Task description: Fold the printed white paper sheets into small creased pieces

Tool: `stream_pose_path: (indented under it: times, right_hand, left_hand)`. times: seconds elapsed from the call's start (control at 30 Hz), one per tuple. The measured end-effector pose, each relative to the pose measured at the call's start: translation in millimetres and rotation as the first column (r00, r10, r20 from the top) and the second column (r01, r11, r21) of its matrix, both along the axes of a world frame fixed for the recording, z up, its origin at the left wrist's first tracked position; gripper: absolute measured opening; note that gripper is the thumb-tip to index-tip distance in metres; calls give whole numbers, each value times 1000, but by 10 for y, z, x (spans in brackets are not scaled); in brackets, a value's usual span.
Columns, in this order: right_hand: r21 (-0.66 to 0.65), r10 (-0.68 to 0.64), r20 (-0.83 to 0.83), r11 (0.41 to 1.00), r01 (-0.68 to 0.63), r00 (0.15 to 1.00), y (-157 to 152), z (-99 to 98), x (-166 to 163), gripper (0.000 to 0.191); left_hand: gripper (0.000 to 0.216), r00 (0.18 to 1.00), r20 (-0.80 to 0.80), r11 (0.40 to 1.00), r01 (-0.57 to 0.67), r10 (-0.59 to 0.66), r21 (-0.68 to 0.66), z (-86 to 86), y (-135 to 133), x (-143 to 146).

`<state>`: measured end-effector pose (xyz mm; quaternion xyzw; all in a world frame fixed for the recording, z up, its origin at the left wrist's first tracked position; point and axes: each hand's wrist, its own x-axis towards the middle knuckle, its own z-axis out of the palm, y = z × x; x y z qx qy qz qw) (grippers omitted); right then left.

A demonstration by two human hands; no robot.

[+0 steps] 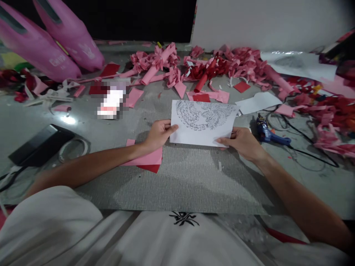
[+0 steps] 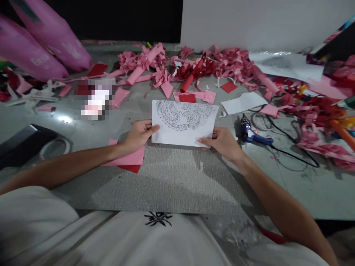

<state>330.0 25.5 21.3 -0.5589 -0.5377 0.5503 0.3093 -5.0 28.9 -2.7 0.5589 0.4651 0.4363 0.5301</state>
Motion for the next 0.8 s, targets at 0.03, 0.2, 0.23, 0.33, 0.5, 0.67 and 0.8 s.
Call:
stream_pose_path:
  times: [0.03,0.2,0.23,0.33,0.5,0.67,0.8]
  right_hand:
    - [-3,3,3,1000,-3,1000,-1,-2,1,46]
    - [24,5,62,1000,-7,998,-13,18,-6,49]
    - [31,9,75,999,-12,997,-15,26,-8,48]
    - [46,24,99,999,-28,995,-19,43,-12,47]
    - [38,21,68,999,-24,997,-26,23,-25,51]
    - [33,38,53,999,-40,998,-19,-17,-18,54]
    - [175,-31,240,985,-12,970,-24,0,12,77]
  left_hand:
    - [40,1000,3,1000,2,-2,1,-3,3,1]
    - [43,1000,0,1000,-3,3,1,-17,8,-2]
    - [43,1000,-4,1000,-5,5,4,-18,7,-4]
    - [42,1000,-27,1000,3,-2,8,-9,-4,-9]
    - [39,1000,-28,1000,11,-11,-2,23,-14,-10]
    - [38,999,-52,1000,-2,1,-6,22,1,-19]
    - [31,995,-99,998,-2,-4,-60,47,-56,-14]
